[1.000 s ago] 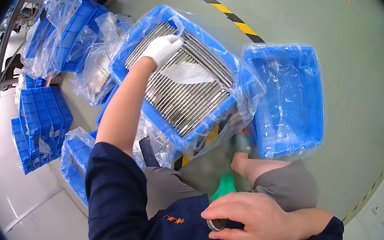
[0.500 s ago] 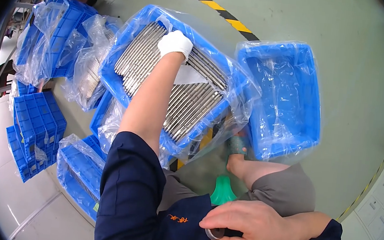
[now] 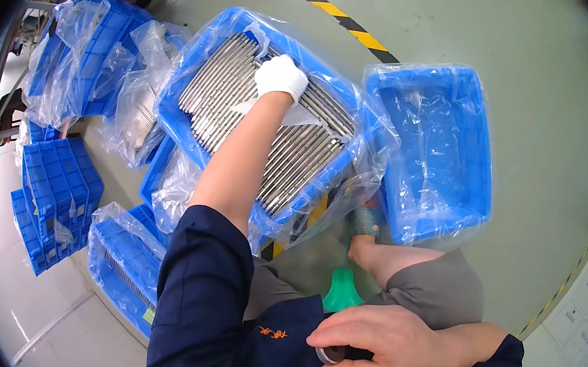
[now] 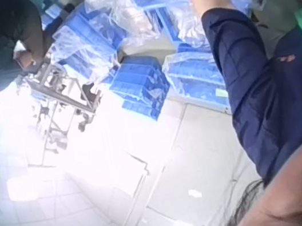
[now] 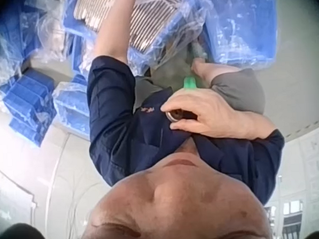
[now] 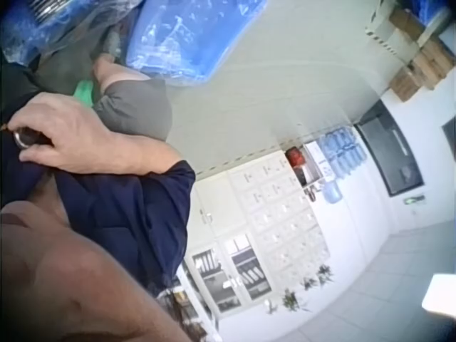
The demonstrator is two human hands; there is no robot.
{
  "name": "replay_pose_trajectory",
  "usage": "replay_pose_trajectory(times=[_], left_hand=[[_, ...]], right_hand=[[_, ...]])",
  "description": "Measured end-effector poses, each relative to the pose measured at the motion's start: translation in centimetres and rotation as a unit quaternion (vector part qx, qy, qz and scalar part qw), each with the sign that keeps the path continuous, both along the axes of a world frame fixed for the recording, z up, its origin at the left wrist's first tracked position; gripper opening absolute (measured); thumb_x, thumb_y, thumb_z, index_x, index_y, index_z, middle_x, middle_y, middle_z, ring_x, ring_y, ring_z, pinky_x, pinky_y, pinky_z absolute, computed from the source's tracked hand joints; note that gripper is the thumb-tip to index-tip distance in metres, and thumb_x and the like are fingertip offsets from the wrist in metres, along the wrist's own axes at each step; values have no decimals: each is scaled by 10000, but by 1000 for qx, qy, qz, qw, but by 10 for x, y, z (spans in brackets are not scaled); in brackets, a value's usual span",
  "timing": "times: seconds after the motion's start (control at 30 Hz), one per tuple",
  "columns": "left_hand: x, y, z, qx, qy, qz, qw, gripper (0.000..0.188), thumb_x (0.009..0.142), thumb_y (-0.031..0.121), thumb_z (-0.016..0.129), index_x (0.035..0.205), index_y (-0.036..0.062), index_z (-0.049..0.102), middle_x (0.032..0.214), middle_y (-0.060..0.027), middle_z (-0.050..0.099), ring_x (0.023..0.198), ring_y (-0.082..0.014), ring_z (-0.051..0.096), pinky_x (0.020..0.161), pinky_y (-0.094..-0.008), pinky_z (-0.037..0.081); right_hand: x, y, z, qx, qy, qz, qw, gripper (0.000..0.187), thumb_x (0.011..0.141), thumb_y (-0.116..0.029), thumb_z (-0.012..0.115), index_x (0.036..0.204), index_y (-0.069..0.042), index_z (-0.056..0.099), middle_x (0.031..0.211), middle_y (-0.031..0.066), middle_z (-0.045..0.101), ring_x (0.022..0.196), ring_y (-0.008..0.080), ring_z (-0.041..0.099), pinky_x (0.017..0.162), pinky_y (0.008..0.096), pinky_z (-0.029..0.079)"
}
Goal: The person is inspecting and organizing small cylindrical metal rods into blue plastic storage bins.
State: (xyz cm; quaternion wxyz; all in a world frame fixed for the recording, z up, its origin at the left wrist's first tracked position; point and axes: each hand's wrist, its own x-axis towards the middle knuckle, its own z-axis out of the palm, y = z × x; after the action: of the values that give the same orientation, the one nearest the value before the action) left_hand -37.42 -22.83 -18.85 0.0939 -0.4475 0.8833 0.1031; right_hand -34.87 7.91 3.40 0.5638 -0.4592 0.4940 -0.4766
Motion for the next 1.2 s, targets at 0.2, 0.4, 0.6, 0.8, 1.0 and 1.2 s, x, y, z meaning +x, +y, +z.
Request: replay_pose_trajectory(times=[0.2, 0.4, 0.6, 0.8, 1.0, 1.2], left_hand=[[8, -22, -9, 47, 44, 42, 997, 372, 775, 304, 390, 963, 46, 582, 1003, -177, 581, 939, -298, 558, 835, -360, 417], [13, -31, -7, 90, 49, -112, 988, 254, 837, 188, 330, 958, 107, 538, 1009, -149, 538, 936, -302, 531, 805, -382, 422], [23, -45, -15, 77, 75, -218, 970, 249, 835, 175, 336, 930, 90, 550, 994, -160, 549, 927, -300, 529, 788, -376, 420], [15, -18, -4, 132, 133, 5, 982, 305, 765, 345, 430, 876, 110, 590, 918, -166, 590, 868, -306, 557, 781, -355, 427], [21, -17, 4, 51, 139, -136, 980, 269, 759, 352, 509, 819, 111, 611, 794, -126, 610, 767, -288, 580, 707, -341, 445], [24, -33, 19, 169, 72, -249, 951, 369, 669, 337, 647, 918, 70, 589, 913, -140, 597, 881, -276, 560, 784, -336, 431]], right_hand=[[0, 1, 1, 3, -10, -8, 1000, 290, 749, -183, 632, 998, -70, 536, 884, 59, 563, 752, 229, 572, 616, 292, 466], [-2, 1, 1, 15, -13, -5, 1000, 286, 757, -196, 624, 1002, -75, 537, 892, 58, 562, 764, 226, 571, 627, 290, 465], [2, 1, 0, 15, -15, 2, 1000, 290, 766, -217, 614, 1008, -78, 536, 899, 64, 560, 778, 232, 568, 644, 297, 462], [1, 2, -1, 20, -19, 7, 1000, 288, 771, -216, 609, 1012, -78, 534, 901, 65, 559, 779, 236, 566, 645, 299, 460], [1, 1, 0, 27, -23, 2, 999, 282, 768, -206, 611, 1006, -77, 534, 902, 59, 558, 781, 230, 565, 646, 298, 459], [1, 0, 0, 21, -14, 0, 1000, 281, 763, -198, 617, 1000, -72, 534, 896, 63, 556, 782, 228, 564, 647, 296, 461]])
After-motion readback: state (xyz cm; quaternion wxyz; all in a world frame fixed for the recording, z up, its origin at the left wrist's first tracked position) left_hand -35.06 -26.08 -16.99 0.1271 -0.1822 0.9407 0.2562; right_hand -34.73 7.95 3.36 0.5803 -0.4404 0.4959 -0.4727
